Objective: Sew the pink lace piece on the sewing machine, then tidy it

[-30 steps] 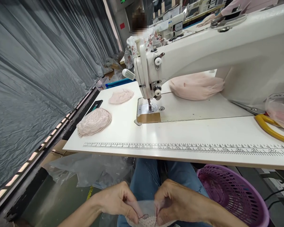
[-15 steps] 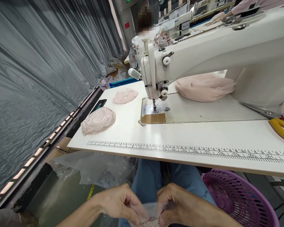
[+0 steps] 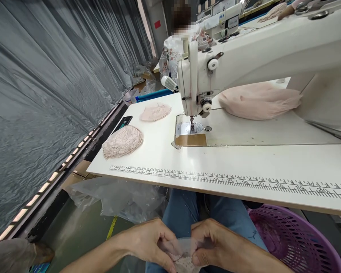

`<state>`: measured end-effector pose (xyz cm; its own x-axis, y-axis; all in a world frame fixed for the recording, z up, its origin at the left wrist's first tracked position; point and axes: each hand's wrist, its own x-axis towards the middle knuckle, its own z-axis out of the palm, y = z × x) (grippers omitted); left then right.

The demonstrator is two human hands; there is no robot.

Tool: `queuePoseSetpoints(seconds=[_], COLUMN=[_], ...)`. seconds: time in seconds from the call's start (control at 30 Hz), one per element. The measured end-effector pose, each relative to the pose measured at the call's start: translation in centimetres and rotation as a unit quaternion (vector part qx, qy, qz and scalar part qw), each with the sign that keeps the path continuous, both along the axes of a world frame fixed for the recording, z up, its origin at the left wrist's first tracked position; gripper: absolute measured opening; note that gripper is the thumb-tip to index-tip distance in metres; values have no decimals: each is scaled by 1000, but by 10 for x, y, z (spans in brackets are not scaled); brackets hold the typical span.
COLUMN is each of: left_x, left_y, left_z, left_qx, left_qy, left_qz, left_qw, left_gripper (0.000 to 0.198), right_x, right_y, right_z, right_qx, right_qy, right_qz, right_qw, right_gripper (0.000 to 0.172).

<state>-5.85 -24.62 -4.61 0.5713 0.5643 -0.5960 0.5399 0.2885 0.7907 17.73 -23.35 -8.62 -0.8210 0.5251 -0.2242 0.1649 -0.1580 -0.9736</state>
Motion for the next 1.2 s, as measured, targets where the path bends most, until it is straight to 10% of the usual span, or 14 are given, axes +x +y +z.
queuePoseSetpoints(seconds=[0.6,1.0,1.2], left_x=[0,-14,-14], left_y=[0,-2,-3], left_z=[4,3,6], left_qx=[-118,-130,-114], left_qy=[-9,-28,-37], left_qz=[59,57,33], left_qw=[991,990,992], left_gripper=[64,44,52], right_x=[7,-2,0], right_y=[-3,-10,-7], right_z=[8,8,10], right_qx=[27,42,4], right_qy=[-50,-74,-30], right_qz=[14,-10,10], right_qw=[998,996,999], right_gripper=[44,8,27])
